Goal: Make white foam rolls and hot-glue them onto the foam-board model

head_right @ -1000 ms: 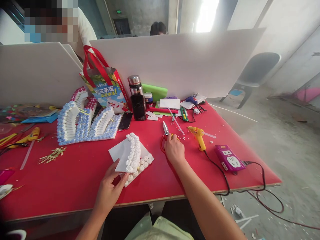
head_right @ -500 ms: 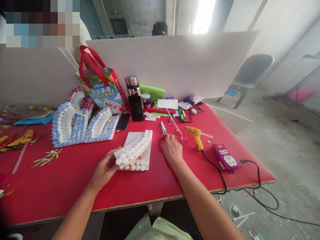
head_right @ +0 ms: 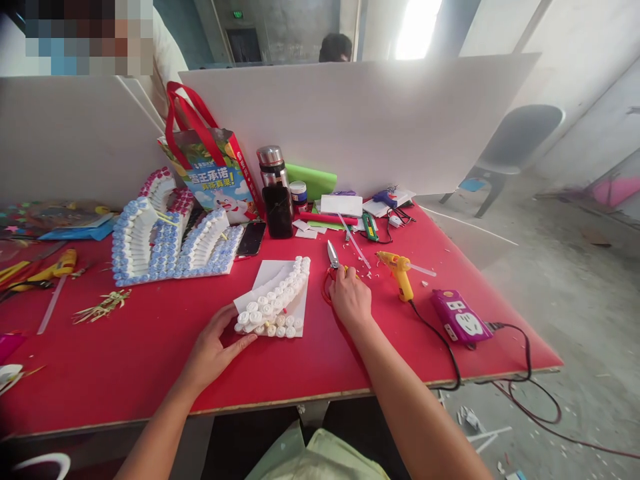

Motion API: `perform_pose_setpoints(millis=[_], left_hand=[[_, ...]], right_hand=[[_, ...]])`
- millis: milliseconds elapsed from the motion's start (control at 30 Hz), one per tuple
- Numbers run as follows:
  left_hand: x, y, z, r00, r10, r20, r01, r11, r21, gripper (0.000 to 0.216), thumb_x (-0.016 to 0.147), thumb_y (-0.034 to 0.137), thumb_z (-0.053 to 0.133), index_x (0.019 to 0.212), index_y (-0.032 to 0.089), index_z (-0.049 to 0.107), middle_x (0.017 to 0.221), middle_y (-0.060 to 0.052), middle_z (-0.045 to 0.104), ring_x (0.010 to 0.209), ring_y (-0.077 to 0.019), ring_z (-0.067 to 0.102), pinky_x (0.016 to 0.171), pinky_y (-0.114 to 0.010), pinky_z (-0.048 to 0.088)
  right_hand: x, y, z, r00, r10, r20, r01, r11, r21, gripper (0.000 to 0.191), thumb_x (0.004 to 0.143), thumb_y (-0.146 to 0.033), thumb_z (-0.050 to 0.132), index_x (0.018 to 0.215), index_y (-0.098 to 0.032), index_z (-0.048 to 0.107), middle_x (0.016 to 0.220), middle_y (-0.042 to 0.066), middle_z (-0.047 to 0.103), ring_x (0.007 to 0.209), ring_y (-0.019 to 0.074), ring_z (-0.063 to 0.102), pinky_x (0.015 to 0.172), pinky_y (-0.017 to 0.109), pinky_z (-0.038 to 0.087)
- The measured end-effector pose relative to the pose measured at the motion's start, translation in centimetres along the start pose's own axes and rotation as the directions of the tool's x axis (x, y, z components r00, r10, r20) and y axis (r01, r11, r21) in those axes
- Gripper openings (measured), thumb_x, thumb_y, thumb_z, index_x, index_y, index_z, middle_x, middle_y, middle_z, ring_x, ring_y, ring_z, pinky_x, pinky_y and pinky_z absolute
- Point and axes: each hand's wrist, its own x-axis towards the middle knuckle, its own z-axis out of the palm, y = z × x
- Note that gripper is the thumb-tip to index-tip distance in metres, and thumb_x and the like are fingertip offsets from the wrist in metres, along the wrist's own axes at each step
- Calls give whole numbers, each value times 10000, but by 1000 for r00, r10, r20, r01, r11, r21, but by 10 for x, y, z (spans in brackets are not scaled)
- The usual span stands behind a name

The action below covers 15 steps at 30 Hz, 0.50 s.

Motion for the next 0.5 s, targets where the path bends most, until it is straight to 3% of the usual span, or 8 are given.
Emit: perform_pose_setpoints(millis=[167,333,400,500], left_hand=[[0,-4,-1,1000,19,-21,-19,999,-34,354,892,420,619,1196,238,632,1357,-102,586,1257,-269,565,1042,-404,478],[1,0,-1,999,4,-53,-7,998,-57,318,900,429,591,1125,216,663,1305,-119,621,1210,-279,601,998,-400,510],[1,2,-2,999,-4,-50,1,998,-68,313,903,429,584,1115,214,669,1304,-120,623,1205,-277,604,996,-397,512],[1,3,-2,999,-11,-41,7,997,-81,310,903,430,579,1110,218,674,1312,-119,621,1214,-279,601,1001,-400,510]], right_hand=[[-4,5,0,999,16,-33,-13,997,71,354,990,-362,436,1272,-176,536,1059,90,547,704,150,604,524,238,314],[-11,14,-10,986,-21,-165,70,951,301,331,1000,-305,428,1270,-179,572,1054,80,571,779,161,599,588,244,374],[-17,13,-18,972,-83,-218,168,898,407,310,1014,-290,403,1192,-172,627,1017,79,595,828,167,610,658,246,424],[-32,7,-32,939,-264,-220,344,732,588,308,1026,-290,396,1044,-180,683,947,63,622,818,144,620,718,230,468]])
